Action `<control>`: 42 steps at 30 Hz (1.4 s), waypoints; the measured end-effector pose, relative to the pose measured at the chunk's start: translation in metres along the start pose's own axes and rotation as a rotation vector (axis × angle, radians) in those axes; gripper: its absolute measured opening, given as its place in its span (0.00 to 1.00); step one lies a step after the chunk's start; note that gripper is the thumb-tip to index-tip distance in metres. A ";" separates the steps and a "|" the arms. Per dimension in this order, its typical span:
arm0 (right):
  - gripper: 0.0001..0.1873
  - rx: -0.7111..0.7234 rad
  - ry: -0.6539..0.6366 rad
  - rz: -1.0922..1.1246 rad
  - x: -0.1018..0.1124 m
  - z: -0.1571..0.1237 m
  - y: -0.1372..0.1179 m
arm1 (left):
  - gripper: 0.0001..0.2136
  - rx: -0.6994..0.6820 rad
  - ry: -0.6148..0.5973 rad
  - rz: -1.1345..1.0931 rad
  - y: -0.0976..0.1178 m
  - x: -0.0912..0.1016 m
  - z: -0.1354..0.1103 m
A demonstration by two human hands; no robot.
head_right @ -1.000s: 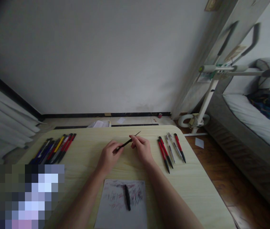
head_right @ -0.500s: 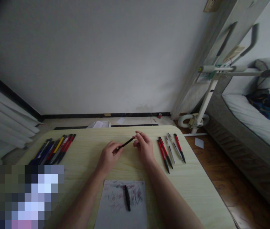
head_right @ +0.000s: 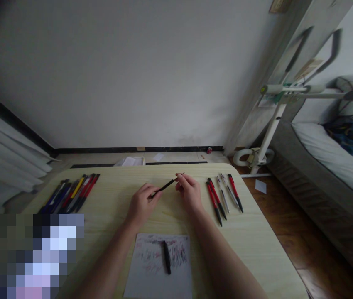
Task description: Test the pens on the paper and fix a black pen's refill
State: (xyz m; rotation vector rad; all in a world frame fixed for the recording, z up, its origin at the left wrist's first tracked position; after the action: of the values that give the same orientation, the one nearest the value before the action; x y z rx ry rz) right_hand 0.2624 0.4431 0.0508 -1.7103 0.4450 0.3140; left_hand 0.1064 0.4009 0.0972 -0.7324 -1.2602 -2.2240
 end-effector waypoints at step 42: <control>0.14 -0.006 0.017 -0.084 0.000 0.001 0.000 | 0.06 0.003 0.086 0.012 -0.005 0.005 0.001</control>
State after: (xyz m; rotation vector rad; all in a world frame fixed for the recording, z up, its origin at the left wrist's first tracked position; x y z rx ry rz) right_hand 0.2625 0.4443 0.0501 -1.7335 0.3833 0.2406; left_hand 0.0999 0.4030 0.0975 -0.6350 -1.2144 -2.2192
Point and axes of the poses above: each hand's wrist, its own z-axis towards the middle knuckle, its own x-axis out of the back of the hand, y = z × x, the point moved 10 cm from there along z, towards the middle knuckle, and after that the axes turned 8 degrees about -x, right-handed, at the moved point
